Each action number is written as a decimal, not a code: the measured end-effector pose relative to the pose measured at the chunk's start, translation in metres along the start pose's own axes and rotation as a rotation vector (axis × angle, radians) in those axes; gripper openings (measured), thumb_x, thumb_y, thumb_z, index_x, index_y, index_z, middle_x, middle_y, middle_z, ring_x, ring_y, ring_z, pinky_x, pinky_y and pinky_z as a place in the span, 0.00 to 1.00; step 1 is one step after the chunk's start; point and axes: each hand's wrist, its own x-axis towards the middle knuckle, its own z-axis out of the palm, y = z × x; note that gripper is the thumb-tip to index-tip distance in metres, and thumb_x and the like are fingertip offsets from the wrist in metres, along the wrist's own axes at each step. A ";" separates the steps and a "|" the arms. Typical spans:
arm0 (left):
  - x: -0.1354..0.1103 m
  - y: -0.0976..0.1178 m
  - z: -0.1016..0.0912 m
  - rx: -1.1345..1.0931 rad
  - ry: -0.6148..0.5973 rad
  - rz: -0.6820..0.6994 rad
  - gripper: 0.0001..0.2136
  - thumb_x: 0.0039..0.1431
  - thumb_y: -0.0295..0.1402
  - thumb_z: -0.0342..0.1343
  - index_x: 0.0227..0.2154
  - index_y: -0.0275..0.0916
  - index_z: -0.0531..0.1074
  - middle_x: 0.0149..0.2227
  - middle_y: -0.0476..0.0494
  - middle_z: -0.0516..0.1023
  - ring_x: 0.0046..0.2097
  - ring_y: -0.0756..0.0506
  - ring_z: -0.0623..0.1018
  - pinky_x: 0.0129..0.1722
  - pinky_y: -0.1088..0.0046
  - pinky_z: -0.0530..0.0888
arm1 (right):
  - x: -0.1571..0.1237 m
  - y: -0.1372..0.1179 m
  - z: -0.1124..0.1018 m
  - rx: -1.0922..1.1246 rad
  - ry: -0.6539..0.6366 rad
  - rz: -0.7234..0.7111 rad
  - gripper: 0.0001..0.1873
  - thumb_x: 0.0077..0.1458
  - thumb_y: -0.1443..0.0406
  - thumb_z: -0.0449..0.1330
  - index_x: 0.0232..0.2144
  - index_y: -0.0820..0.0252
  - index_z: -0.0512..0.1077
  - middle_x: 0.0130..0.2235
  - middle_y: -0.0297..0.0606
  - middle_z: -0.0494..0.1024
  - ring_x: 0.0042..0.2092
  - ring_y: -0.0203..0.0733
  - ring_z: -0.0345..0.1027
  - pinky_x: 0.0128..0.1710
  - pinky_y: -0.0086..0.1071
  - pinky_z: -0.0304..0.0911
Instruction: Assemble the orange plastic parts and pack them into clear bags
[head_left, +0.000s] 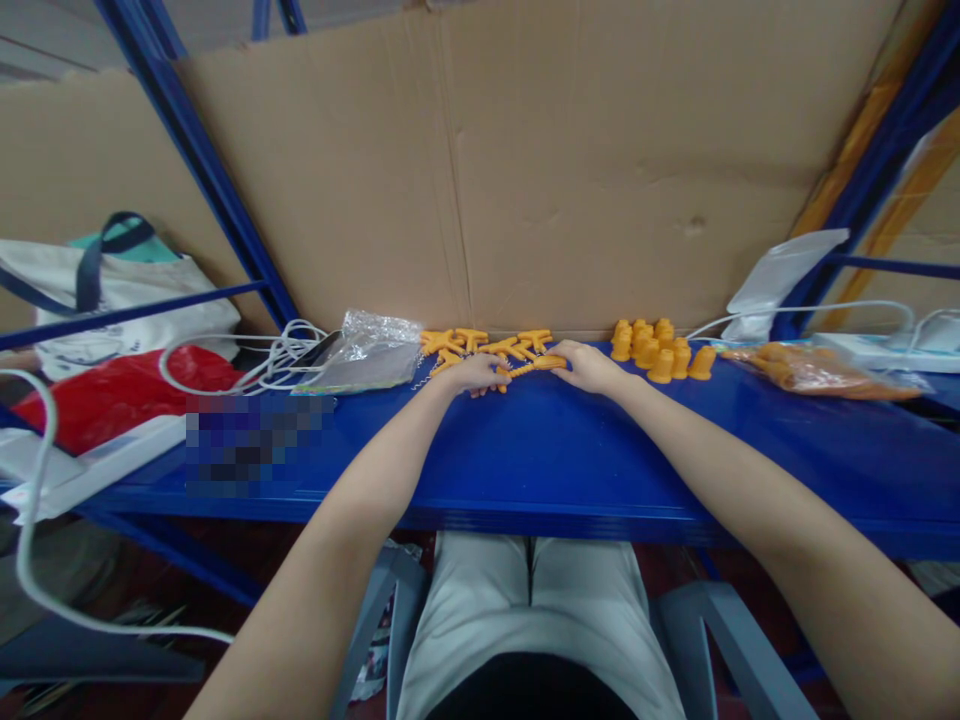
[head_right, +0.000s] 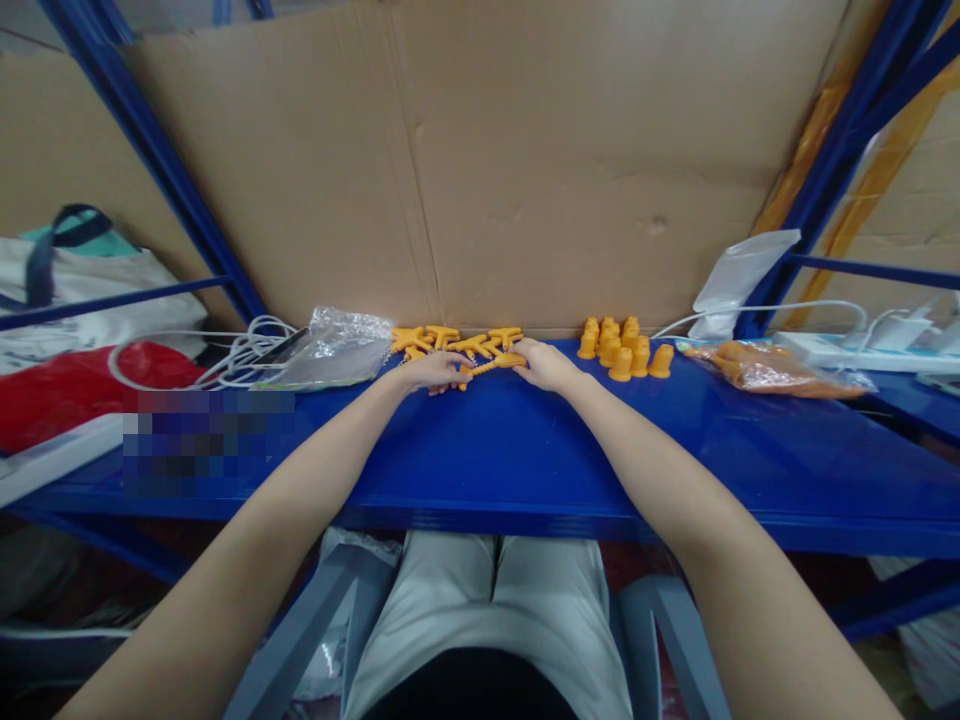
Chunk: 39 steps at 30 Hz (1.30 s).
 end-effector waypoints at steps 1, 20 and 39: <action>0.000 0.000 0.000 0.001 -0.006 -0.007 0.15 0.57 0.30 0.56 0.48 0.38 0.72 0.26 0.47 0.76 0.18 0.53 0.68 0.16 0.80 0.63 | 0.000 0.000 0.000 0.010 0.008 -0.007 0.15 0.56 0.69 0.57 0.47 0.64 0.73 0.48 0.48 0.77 0.50 0.48 0.71 0.51 0.37 0.65; 0.002 0.008 0.014 0.156 0.302 0.065 0.12 0.57 0.27 0.57 0.44 0.38 0.68 0.31 0.47 0.76 0.31 0.47 0.78 0.33 0.71 0.75 | 0.003 0.002 0.003 0.094 0.052 0.030 0.16 0.53 0.69 0.59 0.46 0.62 0.75 0.48 0.47 0.78 0.49 0.48 0.72 0.49 0.38 0.65; 0.008 0.005 0.020 0.311 0.458 0.287 0.13 0.52 0.26 0.64 0.42 0.37 0.76 0.33 0.46 0.79 0.38 0.45 0.78 0.44 0.70 0.72 | -0.005 0.014 -0.011 0.959 -0.127 0.570 0.12 0.48 0.70 0.67 0.37 0.61 0.72 0.36 0.39 0.79 0.34 0.37 0.74 0.41 0.32 0.70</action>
